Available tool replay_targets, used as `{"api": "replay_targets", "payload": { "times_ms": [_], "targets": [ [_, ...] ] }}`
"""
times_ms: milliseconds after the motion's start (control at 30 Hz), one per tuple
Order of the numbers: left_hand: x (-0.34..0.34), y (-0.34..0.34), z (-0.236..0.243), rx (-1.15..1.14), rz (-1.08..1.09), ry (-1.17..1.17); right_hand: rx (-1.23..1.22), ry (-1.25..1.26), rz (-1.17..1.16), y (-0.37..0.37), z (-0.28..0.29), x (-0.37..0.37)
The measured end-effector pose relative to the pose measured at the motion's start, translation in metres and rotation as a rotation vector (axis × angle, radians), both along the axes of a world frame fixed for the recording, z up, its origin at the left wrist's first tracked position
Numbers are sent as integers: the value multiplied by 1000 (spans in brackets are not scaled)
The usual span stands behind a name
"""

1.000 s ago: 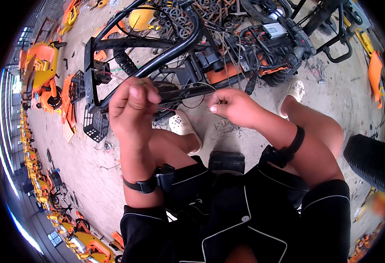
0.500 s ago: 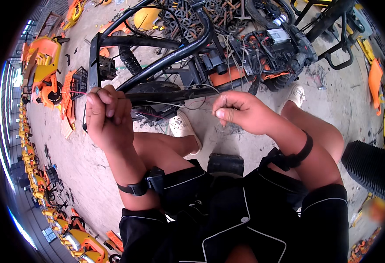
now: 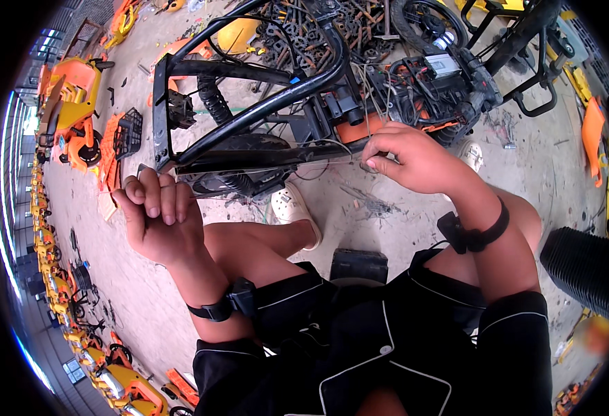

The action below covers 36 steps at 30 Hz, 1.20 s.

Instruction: The person connects and manages wires on an electric scooter frame by hand while sitting on the floor, surrounded by scooter parts.

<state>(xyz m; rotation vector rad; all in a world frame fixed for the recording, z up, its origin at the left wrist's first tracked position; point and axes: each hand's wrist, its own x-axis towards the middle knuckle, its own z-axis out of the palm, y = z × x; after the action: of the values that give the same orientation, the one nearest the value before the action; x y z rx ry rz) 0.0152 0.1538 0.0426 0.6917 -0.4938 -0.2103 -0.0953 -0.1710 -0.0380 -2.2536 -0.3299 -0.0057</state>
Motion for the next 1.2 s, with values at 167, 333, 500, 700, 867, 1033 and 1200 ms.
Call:
{"api": "replay_targets", "payload": {
  "times_ms": [167, 333, 500, 700, 867, 1033, 1200],
  "targets": [
    [-5, 5, 0, -29, 8, -11, -18, -108, 1, 1, -7, 3],
    [-6, 10, 5, -51, 17, -21, -128, 64, 65, 0, -14, 9],
    [-5, 15, 6, -75, 54, -19, 201, 324, -3, -8, -21, 16],
    [-4, 22, 7, -77, 80, -23, 518, 556, -117, -20, -24, 17],
    [-3, 20, 6, -71, 77, -37, 649, 556, -163, -27, -33, 14],
    [-5, 13, 7, -47, 54, -29, 594, 633, -178, -33, -43, 13],
    [-14, -9, -2, 73, -10, -4, 314, 590, -87, -19, -39, 12]
  ]
}}
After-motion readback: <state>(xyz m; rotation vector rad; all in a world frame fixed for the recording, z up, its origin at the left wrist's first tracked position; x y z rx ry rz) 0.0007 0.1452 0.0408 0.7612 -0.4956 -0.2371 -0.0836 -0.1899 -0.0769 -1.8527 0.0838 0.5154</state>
